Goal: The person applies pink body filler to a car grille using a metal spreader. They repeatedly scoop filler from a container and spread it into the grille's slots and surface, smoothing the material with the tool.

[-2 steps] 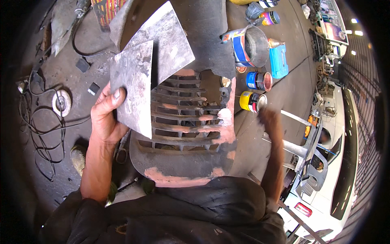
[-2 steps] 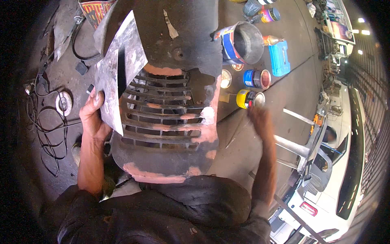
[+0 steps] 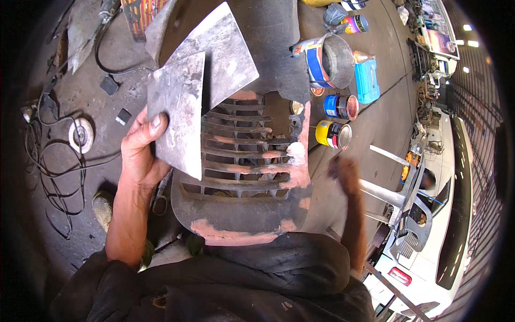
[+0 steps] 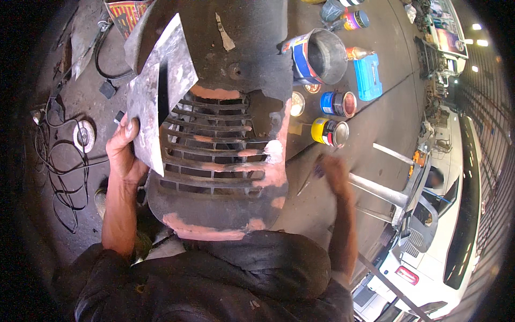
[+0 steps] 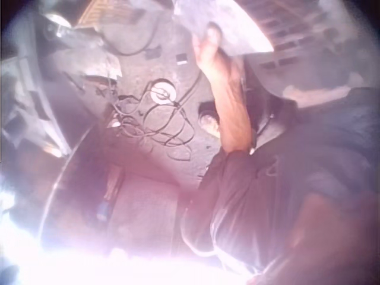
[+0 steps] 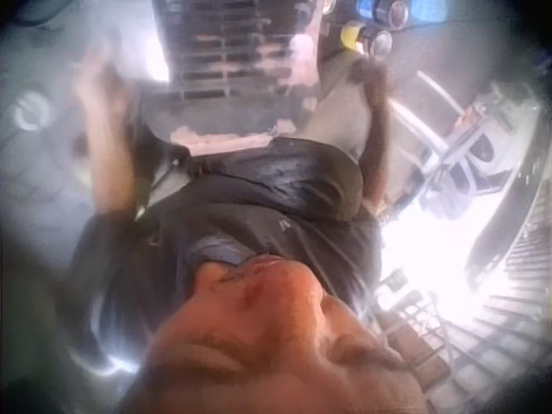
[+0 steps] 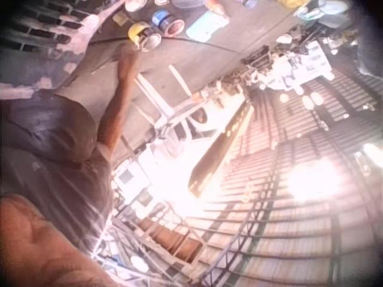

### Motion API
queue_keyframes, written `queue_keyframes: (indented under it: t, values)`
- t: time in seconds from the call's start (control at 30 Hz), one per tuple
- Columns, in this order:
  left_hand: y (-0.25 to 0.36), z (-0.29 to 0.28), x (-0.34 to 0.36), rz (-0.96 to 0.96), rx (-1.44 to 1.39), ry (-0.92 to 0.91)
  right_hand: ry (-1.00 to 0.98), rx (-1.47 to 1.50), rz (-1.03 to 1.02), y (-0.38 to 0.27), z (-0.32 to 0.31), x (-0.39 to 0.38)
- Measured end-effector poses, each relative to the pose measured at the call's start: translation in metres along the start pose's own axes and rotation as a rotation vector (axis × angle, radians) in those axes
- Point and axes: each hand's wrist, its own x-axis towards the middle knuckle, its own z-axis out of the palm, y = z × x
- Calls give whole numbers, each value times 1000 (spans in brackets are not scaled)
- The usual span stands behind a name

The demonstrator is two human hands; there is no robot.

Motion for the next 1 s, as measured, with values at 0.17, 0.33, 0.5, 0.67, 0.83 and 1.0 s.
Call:
queue_keyframes:
  t: [0.17,0.33,0.5,0.67,0.83,1.0]
  values:
    - [-4,9,14,16,20,-42,35,-338,-24,0,60,-60]
    - [2,1,14,36,29,-43,34,-137,-290,-94,44,-31]
    - [0,2,14,31,-12,-71,-88,-314,-410,-107,43,-18]
    - [-4,-2,10,10,-24,-54,-92,-319,-420,-103,46,-2]
    - [-3,-5,7,6,-36,-42,-99,-187,-387,-120,45,1]
    - [-5,0,9,1,2,20,-323,-399,-427,-120,29,6]
